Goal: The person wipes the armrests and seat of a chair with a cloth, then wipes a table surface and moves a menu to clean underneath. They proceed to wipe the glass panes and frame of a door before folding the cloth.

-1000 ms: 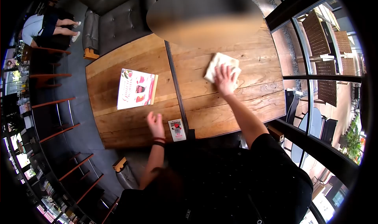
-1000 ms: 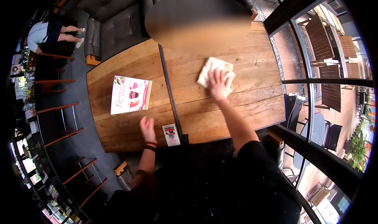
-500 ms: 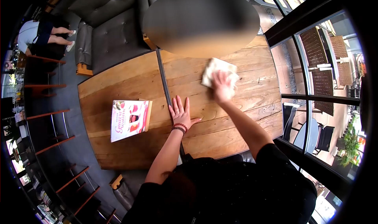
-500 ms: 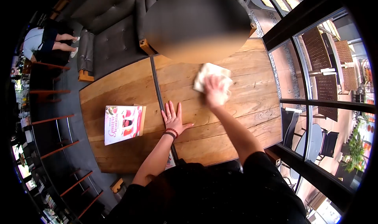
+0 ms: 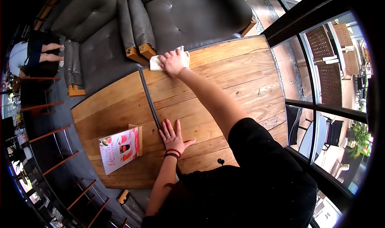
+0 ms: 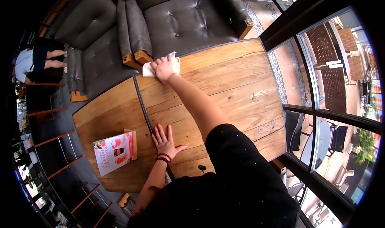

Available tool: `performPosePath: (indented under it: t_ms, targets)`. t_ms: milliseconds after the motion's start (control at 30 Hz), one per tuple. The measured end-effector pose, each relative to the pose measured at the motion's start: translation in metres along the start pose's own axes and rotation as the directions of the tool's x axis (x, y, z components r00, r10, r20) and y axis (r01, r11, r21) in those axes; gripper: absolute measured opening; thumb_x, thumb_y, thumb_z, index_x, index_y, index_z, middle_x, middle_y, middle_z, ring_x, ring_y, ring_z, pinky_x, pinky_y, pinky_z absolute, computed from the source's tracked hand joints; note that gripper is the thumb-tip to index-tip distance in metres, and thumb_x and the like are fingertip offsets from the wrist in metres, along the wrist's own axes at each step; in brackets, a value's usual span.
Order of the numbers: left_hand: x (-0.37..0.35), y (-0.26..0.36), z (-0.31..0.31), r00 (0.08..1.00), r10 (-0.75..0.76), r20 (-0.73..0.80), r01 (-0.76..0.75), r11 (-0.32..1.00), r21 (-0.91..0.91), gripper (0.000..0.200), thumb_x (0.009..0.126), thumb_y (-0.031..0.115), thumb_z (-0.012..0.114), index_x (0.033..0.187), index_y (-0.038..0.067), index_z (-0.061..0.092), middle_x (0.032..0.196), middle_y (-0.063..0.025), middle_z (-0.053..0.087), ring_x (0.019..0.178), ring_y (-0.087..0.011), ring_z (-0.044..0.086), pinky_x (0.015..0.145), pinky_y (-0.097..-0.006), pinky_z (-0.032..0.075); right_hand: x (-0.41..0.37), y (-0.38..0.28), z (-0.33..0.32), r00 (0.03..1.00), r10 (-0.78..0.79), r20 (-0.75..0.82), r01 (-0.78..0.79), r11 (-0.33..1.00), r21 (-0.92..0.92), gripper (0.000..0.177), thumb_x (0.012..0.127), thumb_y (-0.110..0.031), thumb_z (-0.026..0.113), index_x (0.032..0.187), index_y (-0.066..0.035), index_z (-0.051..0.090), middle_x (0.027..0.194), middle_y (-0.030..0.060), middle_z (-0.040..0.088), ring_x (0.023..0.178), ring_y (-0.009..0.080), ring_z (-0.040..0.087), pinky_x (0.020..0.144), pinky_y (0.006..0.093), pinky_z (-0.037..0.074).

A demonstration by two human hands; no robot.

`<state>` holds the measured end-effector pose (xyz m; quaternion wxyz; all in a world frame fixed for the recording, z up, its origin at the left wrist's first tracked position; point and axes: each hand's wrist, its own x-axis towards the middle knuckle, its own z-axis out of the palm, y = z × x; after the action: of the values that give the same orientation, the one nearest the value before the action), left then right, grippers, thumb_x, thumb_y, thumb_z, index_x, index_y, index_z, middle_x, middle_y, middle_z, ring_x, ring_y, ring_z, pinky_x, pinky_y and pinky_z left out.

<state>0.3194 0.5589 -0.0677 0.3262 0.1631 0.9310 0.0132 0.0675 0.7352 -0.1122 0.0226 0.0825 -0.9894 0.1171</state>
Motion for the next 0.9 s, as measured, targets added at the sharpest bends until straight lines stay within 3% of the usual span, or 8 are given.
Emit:
performPosePath:
  t_ms: [67, 200, 300, 500, 633, 700, 767, 900]
  targets:
    - [0.001, 0.002, 0.000, 0.999, -0.024, 0.030, 0.023, 0.999, 0.036, 0.122, 0.063, 0.074, 0.060, 0.146, 0.012, -0.005, 0.147, -0.0253, -0.018, 0.137, -0.0389, -0.017, 0.108, -0.0540, -0.008, -0.003, 0.027, -0.014, 0.994, 0.086, 0.065, -0.087, 0.996, 0.006, 0.036, 0.093, -0.041, 0.036, 0.101, -0.016, 0.060, 0.105, 0.0059, 0.061, 0.106, 0.0239, 0.052, 0.095, 0.0440, 0.034]
    - [0.002, 0.003, -0.001, 0.998, -0.030, 0.059, 0.026, 0.998, 0.063, 0.123, 0.064, 0.075, 0.058, 0.146, 0.011, -0.008, 0.146, -0.0264, -0.019, 0.137, -0.0394, -0.017, 0.108, -0.0552, -0.006, -0.031, 0.091, -0.038, 0.990, 0.137, 0.028, -0.137, 0.990, -0.026, 0.037, 0.092, -0.042, 0.037, 0.098, -0.015, 0.061, 0.104, 0.0042, 0.061, 0.106, 0.0214, 0.053, 0.095, 0.0395, 0.033]
    - [0.001, 0.001, 0.003, 1.000, 0.003, -0.009, -0.003, 1.000, 0.031, 0.119, 0.063, 0.074, 0.060, 0.147, 0.011, 0.002, 0.147, -0.0285, -0.011, 0.137, -0.0425, -0.011, 0.107, -0.0578, -0.005, -0.051, 0.154, -0.054, 0.955, 0.290, 0.060, -0.282, 0.952, -0.121, 0.040, 0.093, -0.044, 0.032, 0.103, -0.016, 0.059, 0.108, 0.0053, 0.060, 0.109, 0.0216, 0.051, 0.096, 0.0404, 0.033]
    - [0.003, 0.003, 0.001, 0.998, -0.017, 0.053, 0.013, 0.998, 0.060, 0.124, 0.064, 0.074, 0.060, 0.145, 0.011, -0.010, 0.146, -0.0267, -0.020, 0.136, -0.0400, -0.019, 0.106, -0.0572, -0.006, -0.103, 0.289, -0.065, 0.883, 0.468, -0.032, -0.462, 0.855, -0.234, 0.045, 0.094, -0.046, 0.030, 0.117, -0.016, 0.054, 0.118, 0.0042, 0.055, 0.118, 0.0221, 0.043, 0.102, 0.0435, 0.024]
    - [0.002, 0.003, 0.002, 0.999, -0.016, 0.048, 0.012, 0.996, 0.084, 0.125, 0.064, 0.073, 0.061, 0.145, 0.010, -0.011, 0.146, -0.0272, -0.020, 0.136, -0.0402, -0.019, 0.106, -0.0571, -0.006, -0.131, 0.344, -0.068, 0.783, 0.565, -0.261, -0.607, 0.785, -0.122, 0.046, 0.094, -0.045, 0.033, 0.130, -0.019, 0.046, 0.126, 0.0053, 0.050, 0.125, 0.0241, 0.037, 0.104, 0.0458, 0.023]
    - [0.002, 0.004, 0.001, 0.998, -0.021, 0.058, 0.016, 0.996, 0.092, 0.125, 0.065, 0.074, 0.060, 0.145, 0.010, -0.011, 0.146, -0.0273, -0.020, 0.136, -0.0403, -0.018, 0.106, -0.0571, -0.007, -0.140, 0.356, -0.072, 0.720, 0.641, -0.266, -0.663, 0.748, 0.009, 0.047, 0.092, -0.049, 0.038, 0.134, -0.026, 0.039, 0.128, 0.0065, 0.048, 0.124, 0.0301, 0.039, 0.098, 0.0485, 0.035]
    - [0.003, 0.002, 0.004, 0.999, -0.013, 0.046, 0.009, 0.995, 0.098, 0.125, 0.065, 0.074, 0.060, 0.145, 0.009, -0.011, 0.146, -0.0276, -0.020, 0.136, -0.0408, -0.018, 0.106, -0.0576, -0.006, -0.141, 0.366, -0.074, 0.617, 0.774, -0.143, -0.761, 0.633, 0.144, 0.049, 0.091, -0.051, 0.040, 0.135, -0.028, 0.036, 0.130, 0.0080, 0.047, 0.120, 0.0328, 0.045, 0.094, 0.0504, 0.039]
    - [0.002, -0.001, 0.011, 0.999, 0.041, -0.033, -0.036, 0.992, 0.123, 0.125, 0.064, 0.074, 0.060, 0.145, 0.009, -0.010, 0.145, -0.0282, -0.020, 0.136, -0.0422, -0.017, 0.106, -0.0588, -0.003, -0.155, 0.381, -0.069, 0.617, 0.775, -0.136, -0.720, 0.626, 0.298, 0.050, 0.091, -0.047, 0.041, 0.134, -0.021, 0.036, 0.123, 0.0205, 0.051, 0.110, 0.0405, 0.051, 0.091, 0.0501, 0.042]
